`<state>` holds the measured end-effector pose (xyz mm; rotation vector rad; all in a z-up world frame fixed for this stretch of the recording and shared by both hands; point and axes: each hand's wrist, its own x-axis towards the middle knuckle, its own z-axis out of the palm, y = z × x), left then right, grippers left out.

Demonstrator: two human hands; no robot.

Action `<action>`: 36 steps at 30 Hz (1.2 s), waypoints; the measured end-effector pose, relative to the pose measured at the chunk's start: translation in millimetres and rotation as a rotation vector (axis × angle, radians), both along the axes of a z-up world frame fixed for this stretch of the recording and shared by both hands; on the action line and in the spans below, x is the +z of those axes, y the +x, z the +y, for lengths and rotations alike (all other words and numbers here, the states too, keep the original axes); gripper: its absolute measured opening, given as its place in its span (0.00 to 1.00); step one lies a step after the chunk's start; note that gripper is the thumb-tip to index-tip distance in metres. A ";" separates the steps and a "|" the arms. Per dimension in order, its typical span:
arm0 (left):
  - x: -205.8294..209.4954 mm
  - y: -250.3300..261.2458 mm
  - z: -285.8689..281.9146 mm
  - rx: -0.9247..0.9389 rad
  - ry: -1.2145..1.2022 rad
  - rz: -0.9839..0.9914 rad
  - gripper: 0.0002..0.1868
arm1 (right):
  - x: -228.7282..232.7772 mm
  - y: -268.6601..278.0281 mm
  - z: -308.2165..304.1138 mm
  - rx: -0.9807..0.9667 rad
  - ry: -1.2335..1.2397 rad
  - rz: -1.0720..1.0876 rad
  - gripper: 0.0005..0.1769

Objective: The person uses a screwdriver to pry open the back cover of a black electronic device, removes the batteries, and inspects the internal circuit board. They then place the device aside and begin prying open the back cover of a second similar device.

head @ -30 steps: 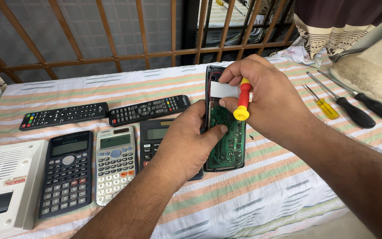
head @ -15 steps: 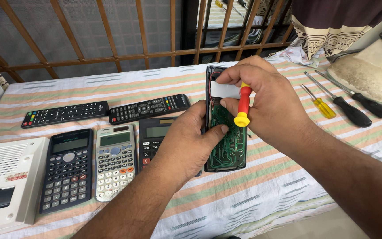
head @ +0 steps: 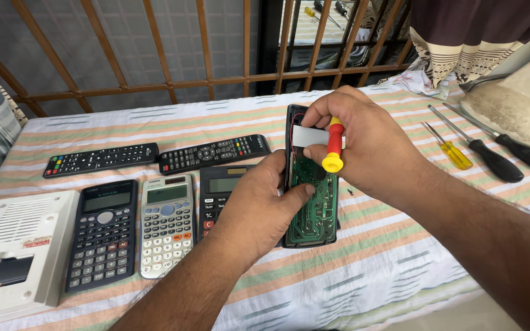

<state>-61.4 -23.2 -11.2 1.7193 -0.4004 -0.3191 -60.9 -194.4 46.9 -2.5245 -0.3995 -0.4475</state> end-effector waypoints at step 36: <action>-12.8 -12.7 -7.3 -0.058 -0.162 0.041 0.21 | 8.0 -7.1 -8.5 0.054 -0.193 0.004 0.19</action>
